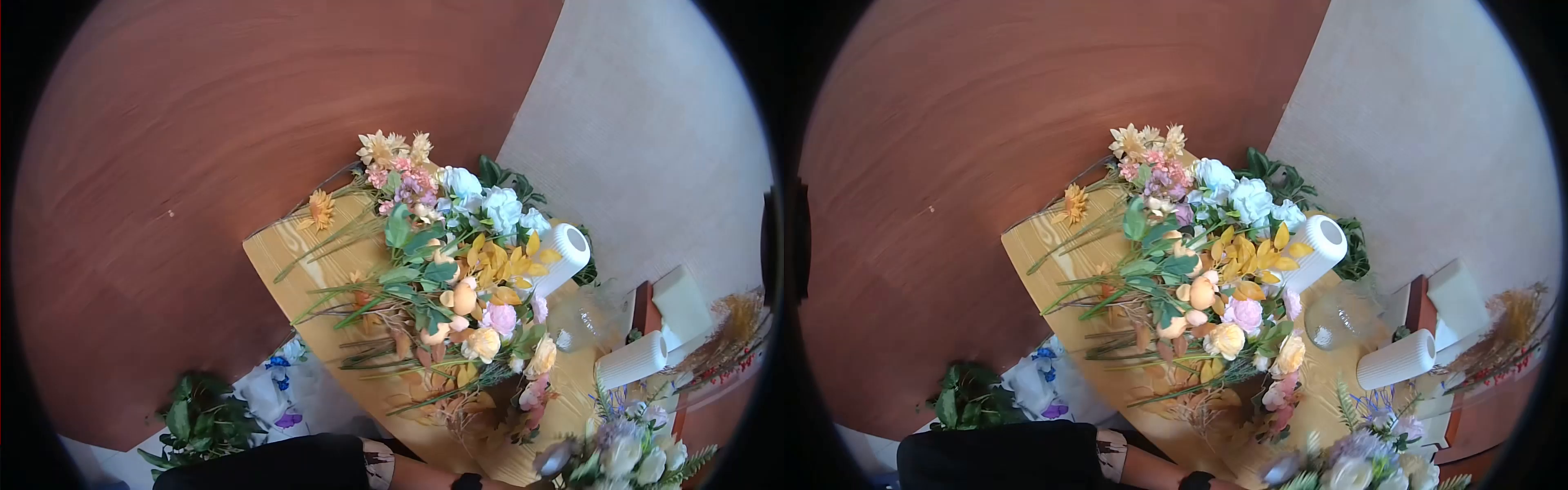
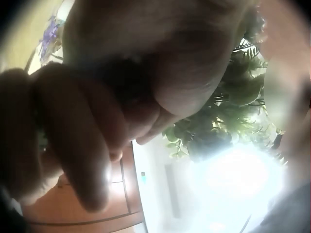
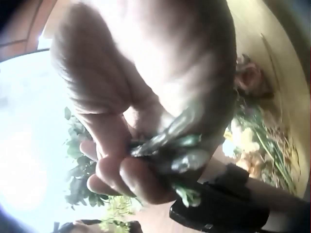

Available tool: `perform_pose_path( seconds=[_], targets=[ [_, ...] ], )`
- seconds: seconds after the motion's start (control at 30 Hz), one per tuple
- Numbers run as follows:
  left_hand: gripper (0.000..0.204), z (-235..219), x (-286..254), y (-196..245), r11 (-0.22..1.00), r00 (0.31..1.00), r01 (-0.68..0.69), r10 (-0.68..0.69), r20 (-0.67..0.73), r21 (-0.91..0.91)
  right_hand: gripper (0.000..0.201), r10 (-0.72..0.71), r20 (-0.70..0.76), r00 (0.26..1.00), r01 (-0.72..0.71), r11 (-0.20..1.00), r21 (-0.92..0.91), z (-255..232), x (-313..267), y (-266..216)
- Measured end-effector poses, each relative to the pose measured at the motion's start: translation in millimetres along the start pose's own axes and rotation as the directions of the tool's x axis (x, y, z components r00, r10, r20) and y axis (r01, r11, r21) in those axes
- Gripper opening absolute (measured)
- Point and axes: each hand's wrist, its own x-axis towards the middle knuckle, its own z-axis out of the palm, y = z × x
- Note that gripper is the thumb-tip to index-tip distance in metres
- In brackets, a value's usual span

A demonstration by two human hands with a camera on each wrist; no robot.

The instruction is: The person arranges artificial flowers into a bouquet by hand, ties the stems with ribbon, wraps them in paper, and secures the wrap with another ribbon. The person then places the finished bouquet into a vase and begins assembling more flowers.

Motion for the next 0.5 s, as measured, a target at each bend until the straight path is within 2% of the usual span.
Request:
perform_pose_path(
  seconds=[0.13,0.2,0.23,0.27,0.3,0.33,0.37,0.4,0.5],
  targets=[
    [0.035,10.6,-5.8,13.4,0.991,0.990,-0.129,0.126,0.070,0.029,0.017,-0.082,-0.053,0.995,0.081,0.996,-0.021,-6.0,-16.7,-38.1],
    [0.035,-12.1,-11.3,18.1,0.982,0.977,-0.185,0.180,0.113,0.034,0.017,-0.117,-0.086,0.989,0.114,0.993,-0.042,-18.2,-30.6,-59.0],
    [0.035,-3.0,-19.6,16.5,0.978,0.970,-0.205,0.200,0.142,0.025,0.018,-0.130,-0.107,0.986,0.124,0.990,-0.066,-30.5,-41.3,-71.8],
    [0.035,43.6,6.4,23.4,0.975,0.960,-0.223,0.218,0.176,0.008,0.018,-0.144,-0.134,0.980,0.132,0.986,-0.099,-47.1,-54.4,-87.5],
    [0.035,17.2,-24.0,18.5,0.970,0.947,-0.244,0.240,0.213,-0.009,0.018,-0.162,-0.162,0.973,0.141,0.981,-0.130,-63.9,-67.7,-101.6],
    [0.035,57.3,-6.6,37.4,0.963,0.927,-0.267,0.269,0.260,-0.043,0.018,-0.189,-0.198,0.962,0.154,0.972,-0.179,-95.1,-90.9,-128.3],
    [0.034,52.7,-29.7,22.5,0.956,0.916,-0.291,0.291,0.277,-0.041,0.018,-0.203,-0.211,0.956,0.165,0.968,-0.187,-105.8,-96.2,-137.5],
    [0.034,70.6,-15.1,29.7,0.949,0.905,-0.315,0.311,0.290,-0.033,0.019,-0.215,-0.223,0.951,0.174,0.966,-0.189,-115.8,-99.9,-147.2],
    [0.034,33.4,-43.4,25.0,0.923,0.865,-0.384,0.353,0.356,0.017,0.019,-0.235,-0.286,0.929,0.193,0.966,-0.170,-129.7,-110.4,-159.7]
  ],
)
